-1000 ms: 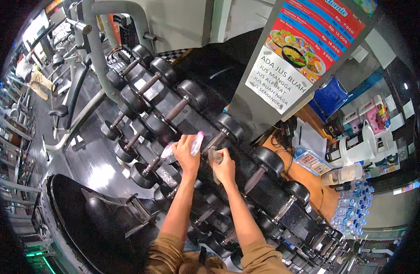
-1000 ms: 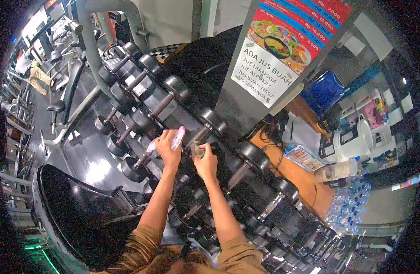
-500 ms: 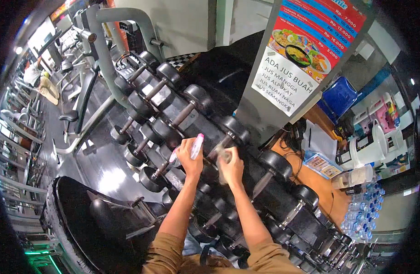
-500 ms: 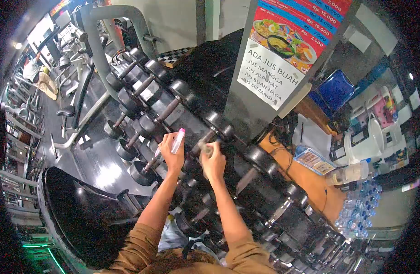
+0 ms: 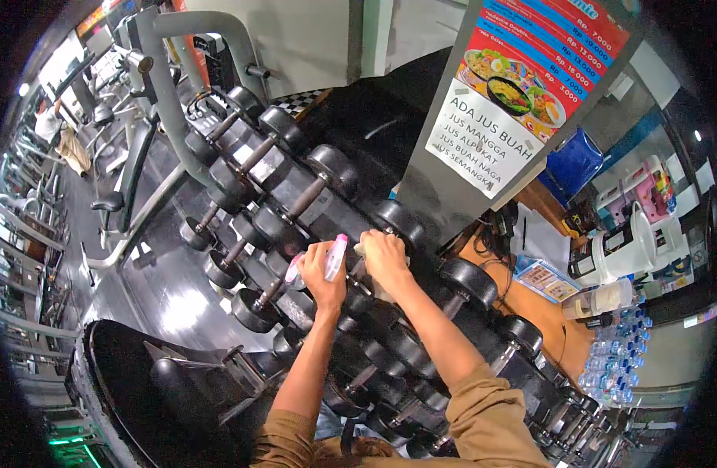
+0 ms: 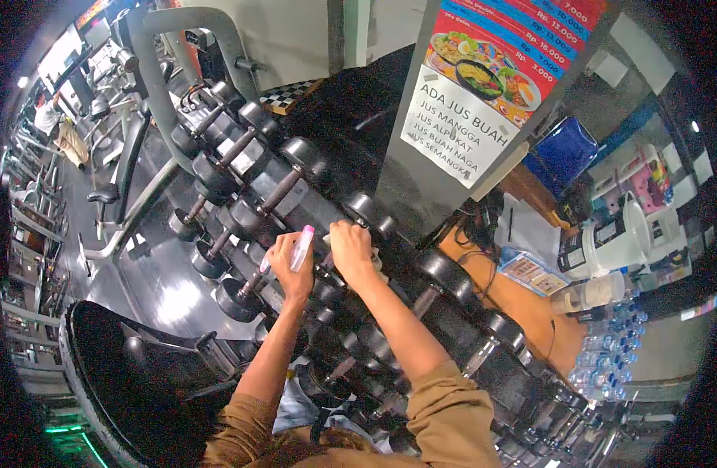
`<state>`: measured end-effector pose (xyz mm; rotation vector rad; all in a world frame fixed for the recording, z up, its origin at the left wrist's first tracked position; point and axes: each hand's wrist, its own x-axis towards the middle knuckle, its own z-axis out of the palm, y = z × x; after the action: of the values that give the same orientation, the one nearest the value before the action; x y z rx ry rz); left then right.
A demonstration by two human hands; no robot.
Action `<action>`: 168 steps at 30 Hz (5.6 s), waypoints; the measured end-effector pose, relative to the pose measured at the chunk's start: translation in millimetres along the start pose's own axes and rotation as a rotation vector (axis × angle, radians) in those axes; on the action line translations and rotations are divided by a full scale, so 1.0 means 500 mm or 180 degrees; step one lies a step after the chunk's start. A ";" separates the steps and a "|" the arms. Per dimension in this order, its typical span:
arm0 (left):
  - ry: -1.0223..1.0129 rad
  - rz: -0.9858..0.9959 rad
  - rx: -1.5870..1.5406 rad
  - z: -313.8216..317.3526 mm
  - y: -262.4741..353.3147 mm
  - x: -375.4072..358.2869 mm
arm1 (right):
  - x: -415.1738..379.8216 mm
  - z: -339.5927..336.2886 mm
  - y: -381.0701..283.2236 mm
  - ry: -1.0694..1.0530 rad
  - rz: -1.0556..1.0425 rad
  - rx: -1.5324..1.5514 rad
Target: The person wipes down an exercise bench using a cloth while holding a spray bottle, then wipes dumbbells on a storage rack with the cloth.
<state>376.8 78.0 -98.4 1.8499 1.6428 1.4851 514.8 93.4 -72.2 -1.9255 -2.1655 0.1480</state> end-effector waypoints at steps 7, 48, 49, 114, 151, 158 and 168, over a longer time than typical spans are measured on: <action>0.0055 0.0042 -0.0174 -0.005 0.009 -0.002 | 0.021 0.008 -0.022 -0.0879 -0.0562 -0.0096; -0.1225 0.0519 -0.0248 0.091 0.100 0.143 | -0.091 -0.005 0.127 0.2878 0.1508 0.2958; -0.1230 0.0514 -0.0279 0.095 0.099 0.141 | -0.091 -0.007 0.126 0.2878 0.1522 0.2959; -0.0514 -0.0058 -0.1622 0.087 0.001 0.101 | -0.038 -0.038 0.119 0.1816 0.1079 0.1848; -0.0680 0.0009 -0.1489 0.090 -0.003 0.111 | 0.122 -0.053 0.260 -0.0433 0.1337 0.2046; -0.0697 0.0091 -0.1401 0.088 -0.007 0.112 | 0.157 0.067 0.330 -0.1219 0.1395 0.2498; -0.0698 0.0096 -0.1417 0.087 -0.003 0.111 | 0.070 -0.023 0.308 -0.1189 0.1998 0.2318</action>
<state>401.5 143.4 -91.1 1.7158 1.0828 1.4530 662.4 146.5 -93.2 -2.0977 -1.2693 1.2835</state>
